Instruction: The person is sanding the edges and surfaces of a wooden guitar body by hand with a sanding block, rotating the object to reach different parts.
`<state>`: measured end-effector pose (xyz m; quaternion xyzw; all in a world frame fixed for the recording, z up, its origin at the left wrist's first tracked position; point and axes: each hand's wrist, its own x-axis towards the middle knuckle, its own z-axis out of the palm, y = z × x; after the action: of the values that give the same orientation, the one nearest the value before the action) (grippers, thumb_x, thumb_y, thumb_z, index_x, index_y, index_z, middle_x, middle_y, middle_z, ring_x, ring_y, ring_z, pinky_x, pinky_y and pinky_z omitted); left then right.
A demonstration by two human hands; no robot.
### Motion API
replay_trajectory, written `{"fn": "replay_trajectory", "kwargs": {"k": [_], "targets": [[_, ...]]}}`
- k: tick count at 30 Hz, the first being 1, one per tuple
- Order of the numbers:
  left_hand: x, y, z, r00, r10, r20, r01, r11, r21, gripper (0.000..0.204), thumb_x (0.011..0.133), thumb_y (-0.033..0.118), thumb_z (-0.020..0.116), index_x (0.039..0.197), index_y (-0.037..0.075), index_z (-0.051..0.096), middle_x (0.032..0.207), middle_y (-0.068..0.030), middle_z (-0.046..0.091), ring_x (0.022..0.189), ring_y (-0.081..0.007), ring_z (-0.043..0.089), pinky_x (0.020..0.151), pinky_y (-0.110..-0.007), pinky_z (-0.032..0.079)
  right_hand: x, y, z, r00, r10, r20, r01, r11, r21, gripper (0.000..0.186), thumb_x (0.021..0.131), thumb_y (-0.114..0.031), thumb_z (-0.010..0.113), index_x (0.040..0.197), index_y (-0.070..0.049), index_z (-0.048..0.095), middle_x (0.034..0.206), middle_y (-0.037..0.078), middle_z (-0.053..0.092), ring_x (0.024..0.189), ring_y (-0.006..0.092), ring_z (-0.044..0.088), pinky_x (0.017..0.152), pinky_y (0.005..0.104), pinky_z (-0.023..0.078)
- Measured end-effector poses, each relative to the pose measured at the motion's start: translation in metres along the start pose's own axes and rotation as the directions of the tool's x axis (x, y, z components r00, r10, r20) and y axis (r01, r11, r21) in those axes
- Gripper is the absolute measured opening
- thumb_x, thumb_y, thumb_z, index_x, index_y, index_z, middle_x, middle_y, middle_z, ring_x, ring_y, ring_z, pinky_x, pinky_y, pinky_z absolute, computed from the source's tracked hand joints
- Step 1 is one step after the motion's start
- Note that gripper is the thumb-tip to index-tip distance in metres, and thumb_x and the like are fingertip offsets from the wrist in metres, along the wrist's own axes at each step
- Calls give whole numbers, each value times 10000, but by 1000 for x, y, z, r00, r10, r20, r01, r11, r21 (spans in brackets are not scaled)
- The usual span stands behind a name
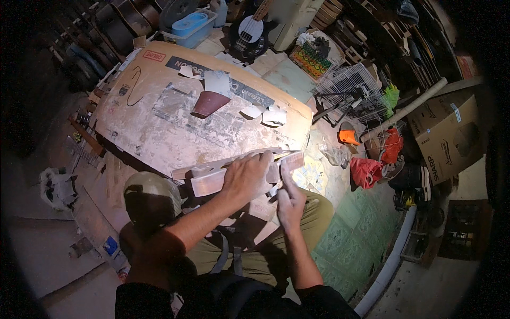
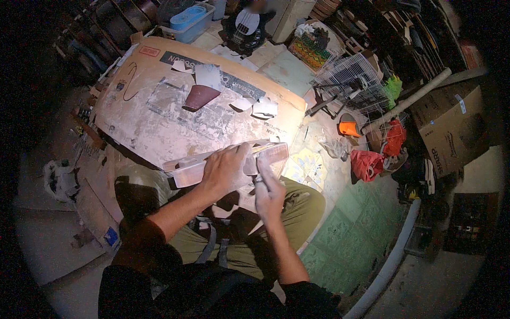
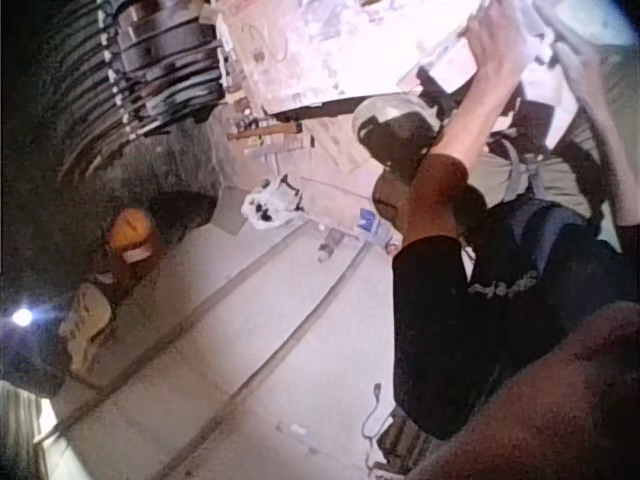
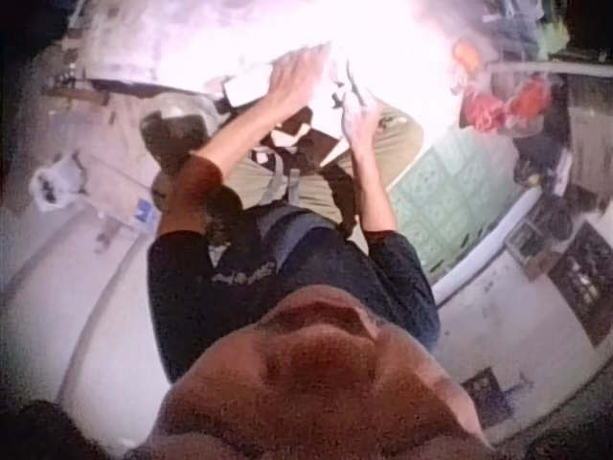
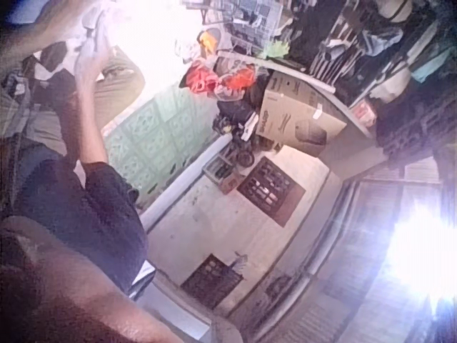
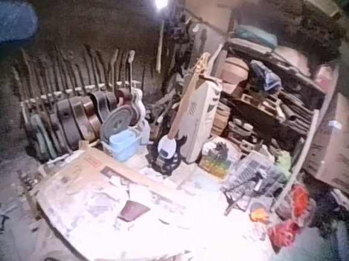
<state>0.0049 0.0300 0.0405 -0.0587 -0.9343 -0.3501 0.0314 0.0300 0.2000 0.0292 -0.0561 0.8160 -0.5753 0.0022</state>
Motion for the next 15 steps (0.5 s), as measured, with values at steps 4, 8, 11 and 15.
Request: {"fn": "replay_trajectory", "kwargs": {"k": [4,8,11,15], "targets": [[-1,4,-1,1000,-1,-1,1,1000,26,386,808,239,675,1107,28,553,942,-221,666,887,-403,670,737,-502,529,28,34,-17,984,-177,-37,149,908,-391,575,839,39,473,1397,-65,559,906,82,656,710,128,533,677,261,473],[5,11,-3,999,-19,30,21,999,-46,380,797,257,686,1060,29,535,901,-221,659,873,-407,663,743,-500,520,8,5,-13,999,-27,35,35,969,-246,586,839,44,464,1411,-59,542,1003,98,668,737,109,527,738,242,466],[17,10,6,998,19,-58,-23,997,-68,375,756,252,714,991,30,523,854,-218,656,831,-421,661,718,-503,520,34,28,-28,998,-32,51,52,882,-467,624,811,80,471,1431,11,490,1320,173,619,903,141,597,882,248,461],[5,-12,-19,998,-45,-43,43,998,-50,334,791,187,654,1062,6,580,825,-209,683,832,-353,696,714,-462,552,0,-49,23,992,107,65,-96,984,-148,512,869,15,539,1381,8,549,1332,227,608,1161,280,606,1002,358,446]]}}
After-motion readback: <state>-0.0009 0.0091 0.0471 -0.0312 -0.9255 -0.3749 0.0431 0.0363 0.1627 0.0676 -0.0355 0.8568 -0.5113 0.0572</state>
